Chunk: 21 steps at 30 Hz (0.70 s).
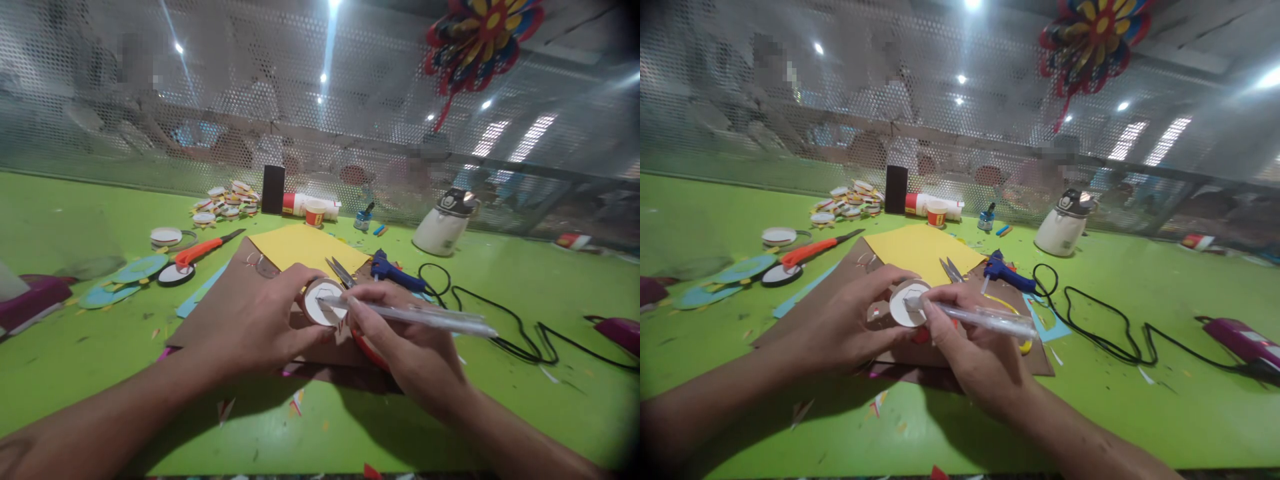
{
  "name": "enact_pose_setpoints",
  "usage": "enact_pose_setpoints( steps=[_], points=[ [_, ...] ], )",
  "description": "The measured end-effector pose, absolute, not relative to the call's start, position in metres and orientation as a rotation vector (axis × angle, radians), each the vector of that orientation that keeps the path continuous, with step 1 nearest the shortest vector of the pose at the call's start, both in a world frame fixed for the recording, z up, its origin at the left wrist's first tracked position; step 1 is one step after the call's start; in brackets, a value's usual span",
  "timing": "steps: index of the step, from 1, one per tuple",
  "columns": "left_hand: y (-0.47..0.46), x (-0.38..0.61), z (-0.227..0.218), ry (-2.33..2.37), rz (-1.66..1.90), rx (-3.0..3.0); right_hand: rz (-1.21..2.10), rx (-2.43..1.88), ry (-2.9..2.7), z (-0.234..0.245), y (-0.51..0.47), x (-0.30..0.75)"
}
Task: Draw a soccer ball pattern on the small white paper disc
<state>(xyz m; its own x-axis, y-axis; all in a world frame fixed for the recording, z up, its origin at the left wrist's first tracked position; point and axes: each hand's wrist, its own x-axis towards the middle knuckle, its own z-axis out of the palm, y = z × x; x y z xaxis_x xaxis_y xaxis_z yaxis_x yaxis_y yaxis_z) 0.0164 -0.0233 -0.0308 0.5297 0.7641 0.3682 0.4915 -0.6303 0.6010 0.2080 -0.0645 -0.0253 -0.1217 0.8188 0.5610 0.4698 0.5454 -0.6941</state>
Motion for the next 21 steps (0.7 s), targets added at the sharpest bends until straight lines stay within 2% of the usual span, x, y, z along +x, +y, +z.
enact_pose_setpoints(
  steps=[4,21],
  points=[
    [-0.0239,0.0151,-0.0304,1.031,0.869,2.360,0.488,-1.087,-1.732,-0.0263,-0.0649,0.2084],
    [-0.0246,0.0158,-0.0275,1.042,0.900,2.393,0.324,-1.054,-1.796,-0.0239,-0.0646,0.2077]
  ],
)
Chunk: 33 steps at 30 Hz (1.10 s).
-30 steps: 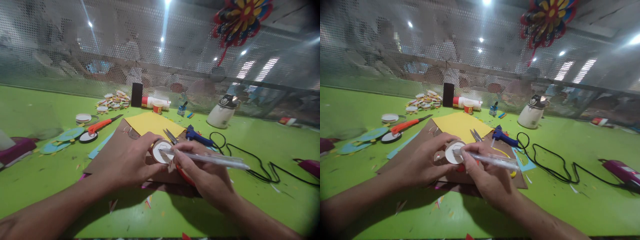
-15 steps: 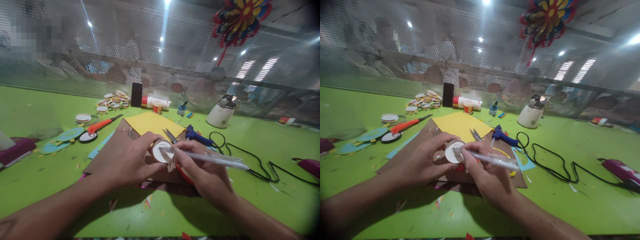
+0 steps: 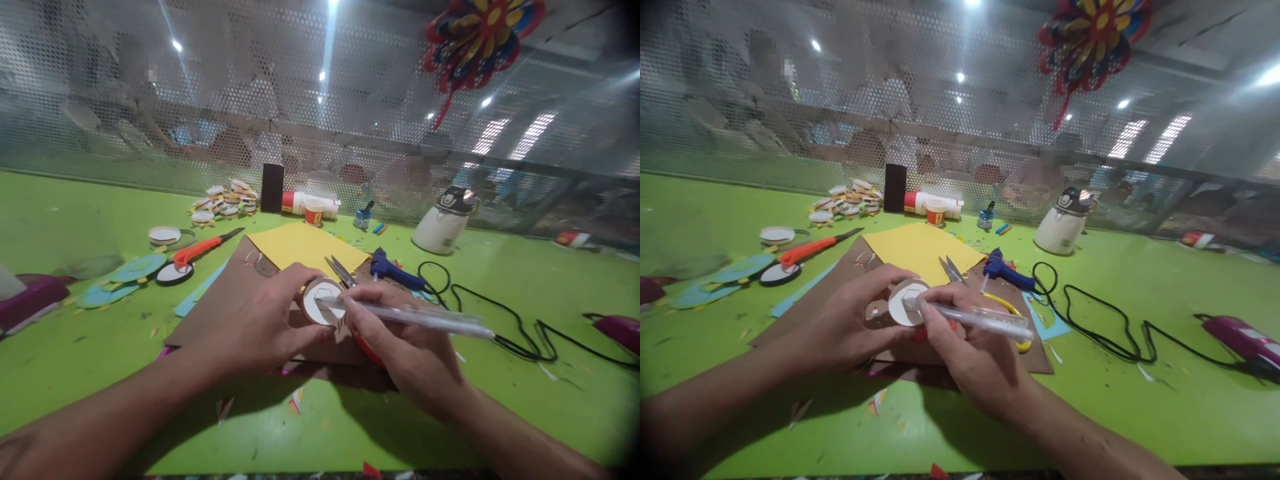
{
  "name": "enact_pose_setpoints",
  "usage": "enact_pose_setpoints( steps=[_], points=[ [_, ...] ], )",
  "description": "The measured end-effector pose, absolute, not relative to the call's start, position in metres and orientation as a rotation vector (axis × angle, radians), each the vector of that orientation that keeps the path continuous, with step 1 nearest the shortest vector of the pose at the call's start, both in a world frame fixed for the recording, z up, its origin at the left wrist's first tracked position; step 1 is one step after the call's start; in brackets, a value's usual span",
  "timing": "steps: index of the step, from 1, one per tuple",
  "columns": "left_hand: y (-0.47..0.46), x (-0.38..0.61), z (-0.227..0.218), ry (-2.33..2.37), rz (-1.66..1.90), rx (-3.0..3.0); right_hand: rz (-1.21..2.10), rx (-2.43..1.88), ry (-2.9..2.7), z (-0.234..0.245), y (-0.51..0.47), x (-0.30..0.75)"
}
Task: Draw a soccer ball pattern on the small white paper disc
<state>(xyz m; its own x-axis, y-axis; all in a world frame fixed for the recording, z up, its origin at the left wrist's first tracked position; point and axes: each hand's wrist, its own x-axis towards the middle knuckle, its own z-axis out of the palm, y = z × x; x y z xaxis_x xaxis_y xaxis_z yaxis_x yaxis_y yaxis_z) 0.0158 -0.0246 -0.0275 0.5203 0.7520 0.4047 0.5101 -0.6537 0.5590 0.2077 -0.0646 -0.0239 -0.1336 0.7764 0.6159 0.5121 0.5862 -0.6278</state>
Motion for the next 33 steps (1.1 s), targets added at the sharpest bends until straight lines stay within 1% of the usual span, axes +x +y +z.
enact_pose_setpoints(
  steps=[7,12,18,33],
  points=[
    [-0.025,0.015,-0.026,1.092,0.863,2.420,0.338,-1.046,-1.795,-0.024,-0.065,0.207],
    [-0.027,0.015,-0.021,1.109,0.850,2.414,0.438,-1.081,-1.724,-0.024,-0.065,0.206],
    [-0.029,0.015,-0.017,1.128,0.840,2.433,0.458,-1.083,-1.707,-0.025,-0.065,0.206],
    [-0.026,0.015,-0.023,1.097,0.875,2.412,0.357,-1.089,-1.760,-0.026,-0.064,0.207]
  ],
)
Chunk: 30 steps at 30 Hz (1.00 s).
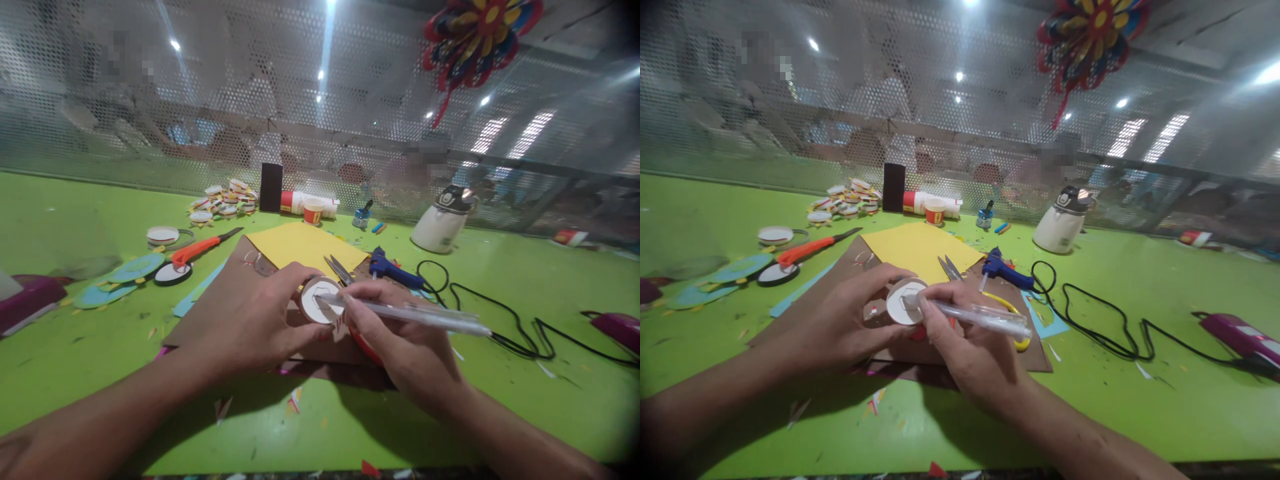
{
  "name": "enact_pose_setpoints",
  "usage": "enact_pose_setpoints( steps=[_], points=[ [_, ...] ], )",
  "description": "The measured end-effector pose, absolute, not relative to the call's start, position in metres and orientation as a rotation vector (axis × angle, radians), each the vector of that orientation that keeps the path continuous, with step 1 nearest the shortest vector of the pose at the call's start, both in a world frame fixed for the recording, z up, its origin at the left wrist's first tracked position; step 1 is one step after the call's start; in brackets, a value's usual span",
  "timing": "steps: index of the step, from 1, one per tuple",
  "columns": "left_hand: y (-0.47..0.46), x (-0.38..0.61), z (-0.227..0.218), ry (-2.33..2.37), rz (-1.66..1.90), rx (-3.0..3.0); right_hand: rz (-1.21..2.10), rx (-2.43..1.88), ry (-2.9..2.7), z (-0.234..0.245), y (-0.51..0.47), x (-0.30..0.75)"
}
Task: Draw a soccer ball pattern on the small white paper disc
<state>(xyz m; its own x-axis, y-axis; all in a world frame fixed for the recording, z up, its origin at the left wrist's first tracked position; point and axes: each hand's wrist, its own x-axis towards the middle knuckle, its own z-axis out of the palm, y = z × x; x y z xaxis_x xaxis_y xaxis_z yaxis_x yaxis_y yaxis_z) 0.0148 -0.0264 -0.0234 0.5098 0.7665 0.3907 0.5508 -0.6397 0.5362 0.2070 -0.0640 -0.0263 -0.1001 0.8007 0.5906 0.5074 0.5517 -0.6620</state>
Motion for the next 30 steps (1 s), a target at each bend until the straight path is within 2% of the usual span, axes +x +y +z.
enact_pose_setpoints(
  steps=[22,30],
  points=[
    [-0.0250,0.0140,-0.0239,1.102,0.880,2.422,0.317,-1.046,-1.806,-0.0255,-0.0644,0.2072],
    [-0.0265,0.0135,-0.0207,1.076,0.879,2.417,0.576,-1.034,-1.622,-0.0246,-0.0658,0.2081]
  ],
)
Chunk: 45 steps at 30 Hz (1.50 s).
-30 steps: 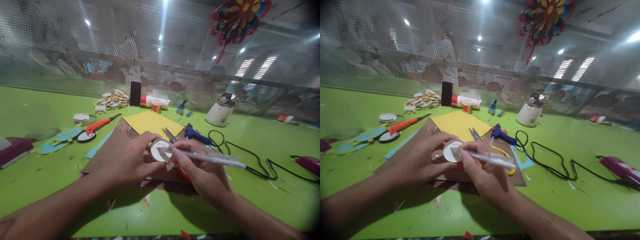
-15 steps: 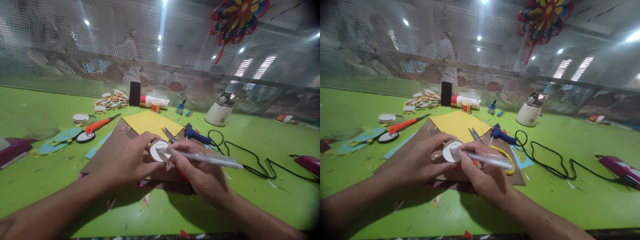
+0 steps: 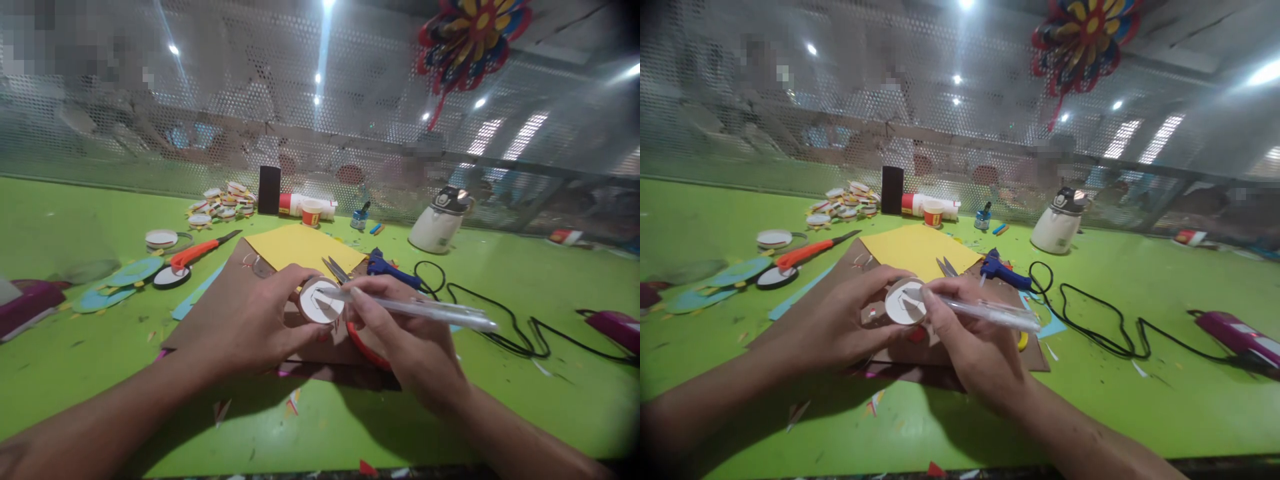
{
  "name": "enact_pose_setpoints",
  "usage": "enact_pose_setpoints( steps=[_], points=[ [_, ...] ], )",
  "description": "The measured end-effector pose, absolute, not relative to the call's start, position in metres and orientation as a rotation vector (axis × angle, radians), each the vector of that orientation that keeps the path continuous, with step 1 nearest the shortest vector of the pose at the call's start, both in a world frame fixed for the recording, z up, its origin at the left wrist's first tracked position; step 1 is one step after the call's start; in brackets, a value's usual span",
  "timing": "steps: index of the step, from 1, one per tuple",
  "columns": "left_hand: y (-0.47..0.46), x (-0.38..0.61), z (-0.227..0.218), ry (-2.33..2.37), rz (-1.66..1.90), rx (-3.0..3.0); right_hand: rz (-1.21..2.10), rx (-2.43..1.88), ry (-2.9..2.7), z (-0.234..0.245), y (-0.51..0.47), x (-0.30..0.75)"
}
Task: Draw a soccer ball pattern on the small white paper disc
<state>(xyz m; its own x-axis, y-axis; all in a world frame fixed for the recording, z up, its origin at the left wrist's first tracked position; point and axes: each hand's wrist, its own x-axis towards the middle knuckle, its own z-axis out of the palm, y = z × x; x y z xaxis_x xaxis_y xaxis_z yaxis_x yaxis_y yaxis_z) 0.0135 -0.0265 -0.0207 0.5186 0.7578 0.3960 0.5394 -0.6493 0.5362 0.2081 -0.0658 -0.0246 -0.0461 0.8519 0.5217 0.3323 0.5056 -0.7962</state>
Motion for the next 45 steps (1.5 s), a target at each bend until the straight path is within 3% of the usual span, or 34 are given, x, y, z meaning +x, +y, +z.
enact_pose_setpoints(
  steps=[8,15,45],
  points=[
    [-0.027,0.015,-0.023,1.076,0.890,2.425,0.568,-1.036,-1.548,-0.027,-0.063,0.212],
    [-0.026,0.014,-0.028,1.052,0.903,2.407,0.313,-1.151,-1.515,-0.025,-0.059,0.212],
    [-0.024,0.018,-0.032,1.035,0.884,2.304,0.602,-1.164,-1.627,-0.029,-0.052,0.213]
  ],
)
